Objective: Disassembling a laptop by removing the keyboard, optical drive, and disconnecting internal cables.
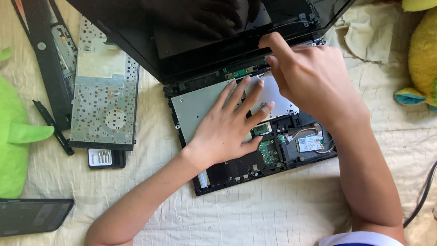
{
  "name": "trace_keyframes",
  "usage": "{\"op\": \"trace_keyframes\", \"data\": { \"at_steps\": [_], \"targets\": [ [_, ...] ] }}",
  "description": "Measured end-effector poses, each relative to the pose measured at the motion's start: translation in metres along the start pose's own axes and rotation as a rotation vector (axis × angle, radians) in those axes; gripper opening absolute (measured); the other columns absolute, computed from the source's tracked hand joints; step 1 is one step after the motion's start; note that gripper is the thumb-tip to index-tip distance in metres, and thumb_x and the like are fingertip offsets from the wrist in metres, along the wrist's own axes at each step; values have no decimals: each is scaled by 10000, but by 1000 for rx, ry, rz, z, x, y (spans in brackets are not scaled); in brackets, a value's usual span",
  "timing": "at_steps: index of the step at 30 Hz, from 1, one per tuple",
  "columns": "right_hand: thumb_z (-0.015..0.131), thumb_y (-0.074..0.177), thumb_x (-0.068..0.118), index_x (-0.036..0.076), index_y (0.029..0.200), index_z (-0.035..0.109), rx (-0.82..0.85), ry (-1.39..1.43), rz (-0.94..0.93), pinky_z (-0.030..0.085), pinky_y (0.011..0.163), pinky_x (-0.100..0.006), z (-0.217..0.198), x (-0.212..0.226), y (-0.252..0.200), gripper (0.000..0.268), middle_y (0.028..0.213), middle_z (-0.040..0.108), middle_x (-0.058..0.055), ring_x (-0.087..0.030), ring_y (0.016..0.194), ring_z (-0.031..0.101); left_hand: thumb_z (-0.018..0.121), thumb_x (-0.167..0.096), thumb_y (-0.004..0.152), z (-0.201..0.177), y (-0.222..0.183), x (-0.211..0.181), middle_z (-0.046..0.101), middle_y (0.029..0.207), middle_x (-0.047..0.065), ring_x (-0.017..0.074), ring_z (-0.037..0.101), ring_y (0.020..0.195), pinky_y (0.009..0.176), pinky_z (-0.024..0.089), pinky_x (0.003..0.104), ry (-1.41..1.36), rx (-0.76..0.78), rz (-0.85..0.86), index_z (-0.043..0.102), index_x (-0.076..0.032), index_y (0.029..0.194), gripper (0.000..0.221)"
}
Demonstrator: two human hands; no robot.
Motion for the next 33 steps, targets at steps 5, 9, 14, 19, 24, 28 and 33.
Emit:
{"op": "trace_keyframes", "data": {
  "at_steps": [5, 9, 14, 19, 24, 28, 33],
  "targets": [
    [593, 1214, 217, 107, 1198, 549, -70, -97, 35, 269, 422, -318, 12, 5, -1, 119, 534, 443, 37, -178, 404, 442, 540, -615, 970, 0, 1, 0, 293, 1640, 228, 448, 256, 1523, 1267, 229, 557, 13, 2, -4, 411, -202, 1551, 723],
    [498, 943, 144, 22, 1207, 489, 164, 215, 118, 371, 480, -483, -18, 16, 6, 291, 714, 589, -128, -360, 648, 609, 501, -615, 1005, 0, -1, 0, 261, 1659, 233, 447, 217, 1540, 1278, 206, 554, 27, 21, 0, 325, -188, 1596, 750],
    [507, 1079, 113, 12, 1189, 487, 185, 225, 76, 416, 437, -478, -16, 13, -1, 151, 876, 671, -151, -368, 724, 644, 525, -601, 998, 1, 0, 0, 216, 1661, 241, 461, 224, 1536, 1277, 213, 567, 3, 29, -1, 338, -190, 1581, 737],
    [543, 1189, 193, 107, 1128, 535, 18, -24, 94, 300, 401, -382, 16, 10, -7, 106, 465, 384, -5, -246, 343, 407, 549, -603, 1007, -3, -3, 2, 196, 1664, 243, 456, 202, 1544, 1279, 215, 566, -39, 31, 2, 366, -190, 1588, 736],
    [467, 1146, 248, 83, 1010, 524, 84, 152, 129, 368, 440, -475, -3, 15, 0, 221, 689, 620, -60, -334, 624, 621, 575, -504, 981, -28, 10, 19, 231, 1653, 202, 397, 126, 1546, 1246, 117, 571, -624, 169, -90, 514, -144, 1457, 600],
    [507, 1093, 131, 61, 1019, 512, 82, 214, 68, 387, 445, -483, -4, 14, -1, 102, 738, 614, -113, -359, 609, 606, 722, -11, 870, -52, 28, 36, 662, 1204, 138, 270, 650, 1131, 999, 517, 363, -927, -136, -271, 570, -23, 1216, 378],
    [501, 975, 16, 34, 1229, 455, 150, 272, 42, 463, 423, -488, -12, 18, 0, 258, 841, 630, -93, -319, 886, 647, 545, -68, 924, -63, 55, 58, 725, 932, 98, 299, 680, 858, 737, 464, 414, -699, -60, -251, 624, -34, 973, 99]
  ]
}}
Point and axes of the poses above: each hand's wrist, its own y-axis towards the middle knuckle, its own z-axis out of the palm, x = y × z, the point moved 1 cm from there along y, towards the middle knuckle
